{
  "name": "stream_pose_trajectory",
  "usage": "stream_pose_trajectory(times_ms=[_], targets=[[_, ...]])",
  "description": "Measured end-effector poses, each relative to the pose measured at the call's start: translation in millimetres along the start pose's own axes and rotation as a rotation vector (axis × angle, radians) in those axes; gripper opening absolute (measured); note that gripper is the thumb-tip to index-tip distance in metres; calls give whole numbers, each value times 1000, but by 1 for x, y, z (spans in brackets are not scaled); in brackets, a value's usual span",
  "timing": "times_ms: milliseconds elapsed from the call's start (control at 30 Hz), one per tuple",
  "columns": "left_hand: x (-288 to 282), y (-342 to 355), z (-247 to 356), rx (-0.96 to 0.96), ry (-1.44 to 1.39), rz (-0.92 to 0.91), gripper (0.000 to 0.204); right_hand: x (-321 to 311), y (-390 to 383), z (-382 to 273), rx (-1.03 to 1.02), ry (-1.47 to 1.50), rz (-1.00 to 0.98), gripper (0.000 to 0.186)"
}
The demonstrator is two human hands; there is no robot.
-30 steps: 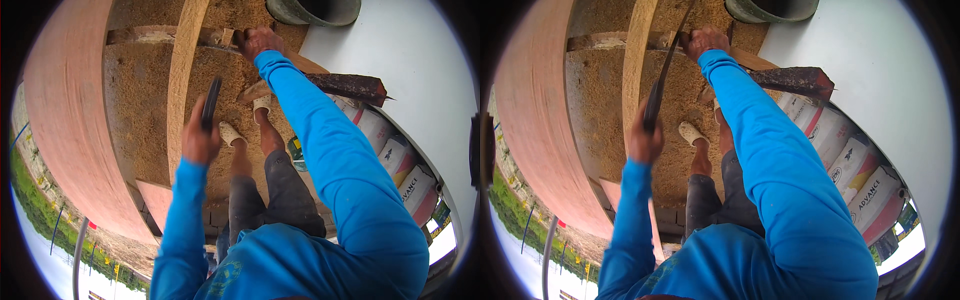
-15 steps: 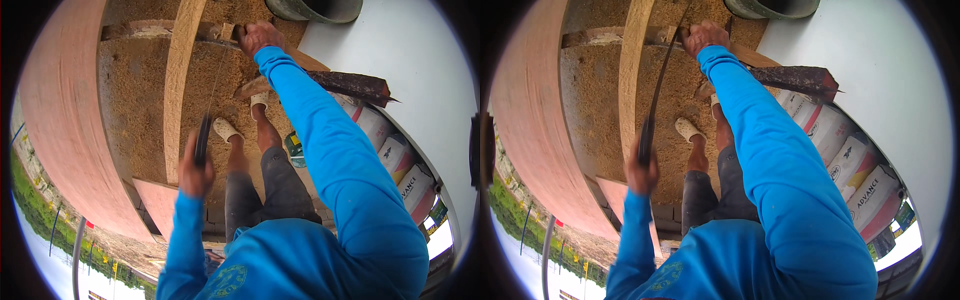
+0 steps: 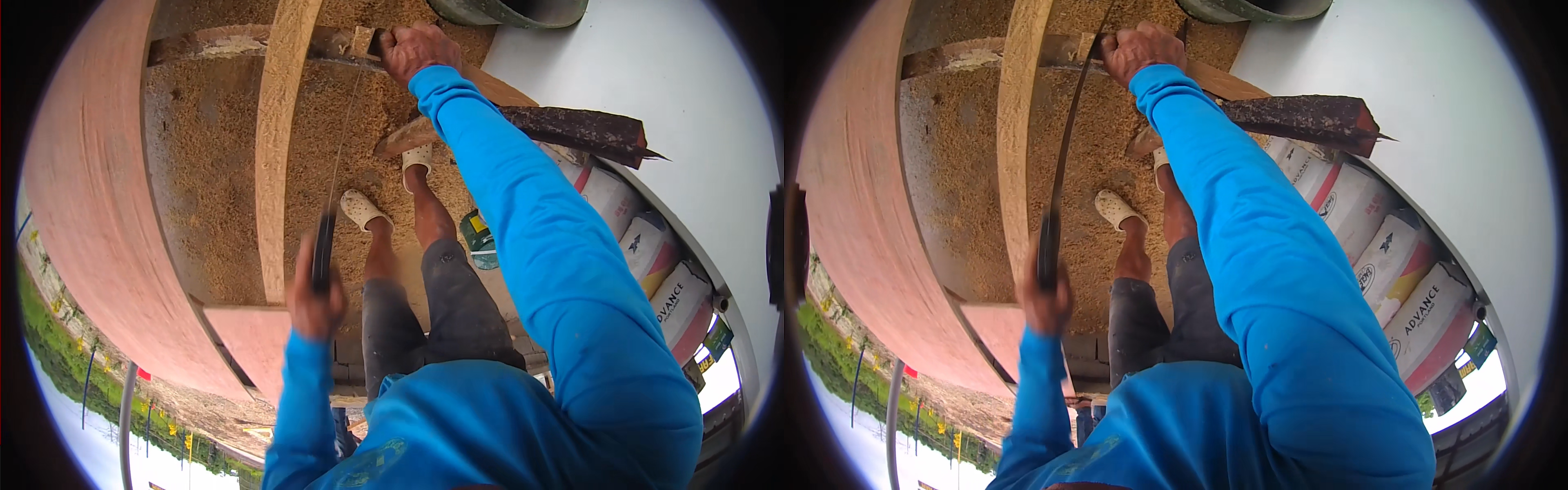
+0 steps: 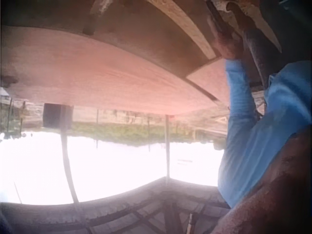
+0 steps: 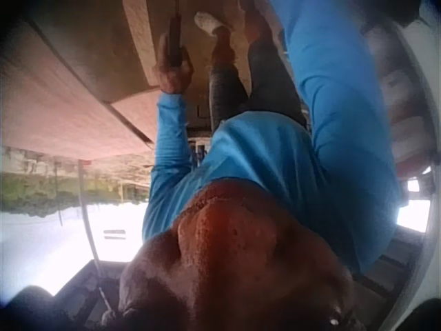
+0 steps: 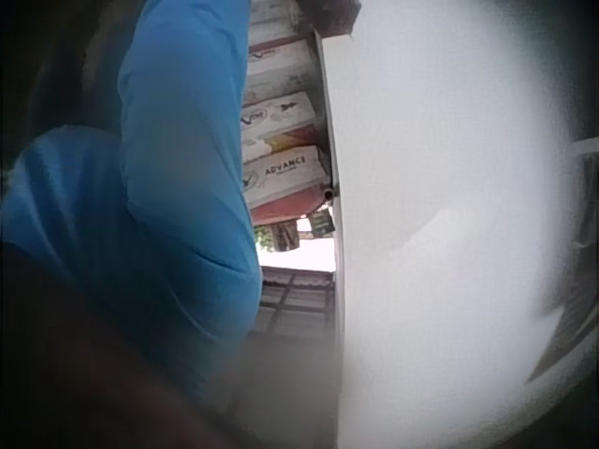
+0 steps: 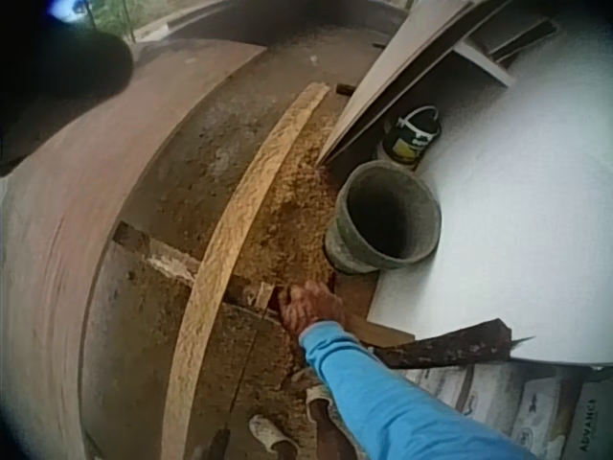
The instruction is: The person saws a small wooden beam, measures and marks a separate wooden block using a square and pencil, and then saws a piece of plywood before fitting it into a recess on a wall shelf.
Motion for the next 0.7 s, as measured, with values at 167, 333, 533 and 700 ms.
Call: stream_pose_trajectory(times_ms=[167,333,533,700], targets=[[35,131,49,-18,-22,80,42,-5,-2,-30,-111,79,-45,31],[44,138,54,41,-97,71,43,-7,-6,-24,-270,-15,-36,43],[19,89,40,81,-21,108,47,6,-4,-32,-154,-58,-303,53],[-17,-46,-24,-284,42,-135,47,16,-10,-9,-103,-126,-305,53]])
Point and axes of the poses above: each hand's wrist, its own y-axis towards the middle knuckle, its own x-axis out of the palm, z = x × y, the point moved 9 cm from there along y, towards the middle knuckle, and after that the axes turned 13 degrees about -x, right-handed, at the moved point
